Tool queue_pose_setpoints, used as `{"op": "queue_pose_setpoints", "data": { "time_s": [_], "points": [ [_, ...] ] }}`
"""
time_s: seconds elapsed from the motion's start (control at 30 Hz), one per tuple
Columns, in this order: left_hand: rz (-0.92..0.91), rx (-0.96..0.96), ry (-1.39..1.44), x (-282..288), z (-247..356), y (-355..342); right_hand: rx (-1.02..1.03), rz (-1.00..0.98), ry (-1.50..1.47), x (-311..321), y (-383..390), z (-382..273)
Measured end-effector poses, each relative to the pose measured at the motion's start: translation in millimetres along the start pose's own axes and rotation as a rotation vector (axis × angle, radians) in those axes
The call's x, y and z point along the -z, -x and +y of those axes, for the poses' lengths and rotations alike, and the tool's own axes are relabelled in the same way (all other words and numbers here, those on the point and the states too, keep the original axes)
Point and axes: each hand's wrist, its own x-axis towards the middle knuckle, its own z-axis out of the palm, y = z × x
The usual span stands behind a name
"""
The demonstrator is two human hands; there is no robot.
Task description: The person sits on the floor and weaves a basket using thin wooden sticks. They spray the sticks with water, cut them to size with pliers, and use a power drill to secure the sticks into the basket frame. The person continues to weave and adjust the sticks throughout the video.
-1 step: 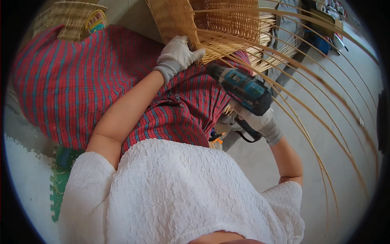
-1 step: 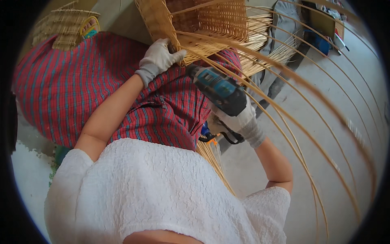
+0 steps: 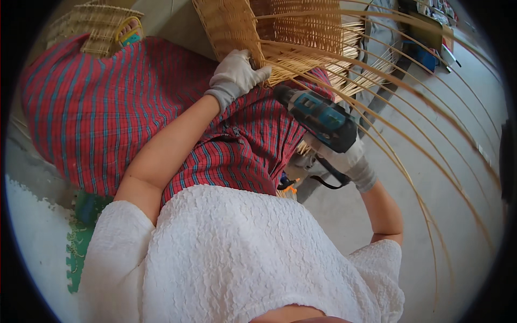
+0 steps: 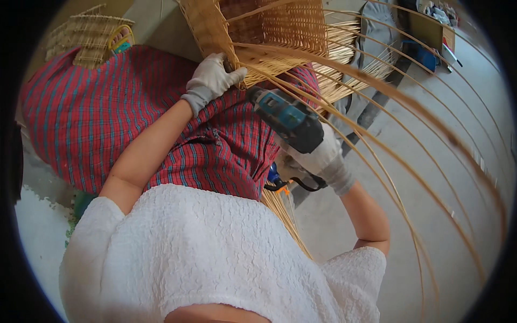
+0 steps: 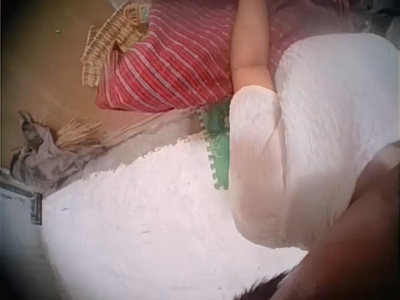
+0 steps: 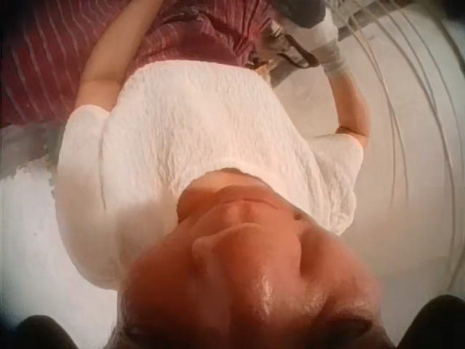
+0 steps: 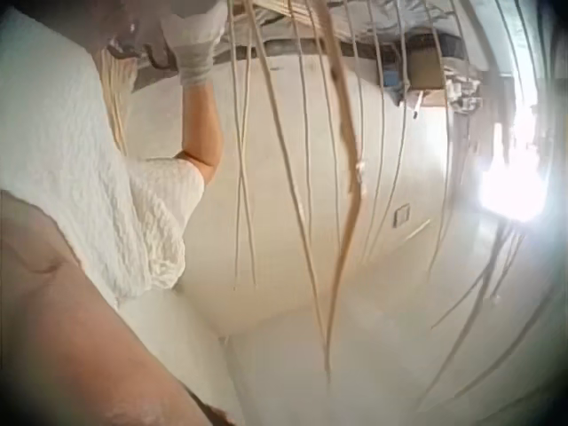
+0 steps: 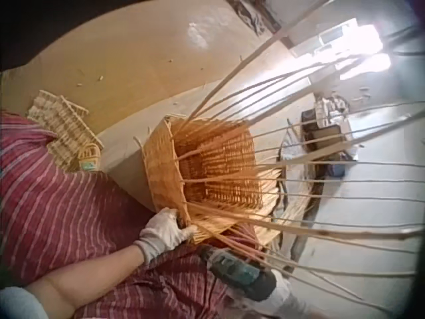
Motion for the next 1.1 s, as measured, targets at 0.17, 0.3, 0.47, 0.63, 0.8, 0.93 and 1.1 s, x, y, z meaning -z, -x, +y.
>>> {"op": "queue_pose_setpoints", "data": {
  "time_s": [0.17, 0.3, 0.47, 0.63, 0.8, 0.93, 1.1],
  "points": [
    [0.008, -0.015, -0.015, 2, -2, -6, -0.117, 0.080, -0.203, 13, 22, -16],
    [0.054, -0.013, 0.081, -6, -11, -10, -0.025, 0.105, -0.617, 28, 91, -4],
    [0.060, -0.058, 0.139, -1, -15, -4, 0.194, 0.200, -0.739, -37, 128, 37],
    [-0.198, -0.082, -0.399, 1, -22, 45, -0.039, 0.136, -1.353, -92, 129, 56],
    [-0.027, -0.323, -0.478, -7, 9, 98, -0.052, 0.532, -0.764, -142, 135, 56],
    [-0.747, -0.214, 0.260, -35, 69, 131, -0.010, 0.754, -0.791, -182, 140, 73],
    [-1.273, 0.275, 0.790, -108, 93, 172, 0.077, 0.793, -0.754, -225, 156, 105]
  ]
}}
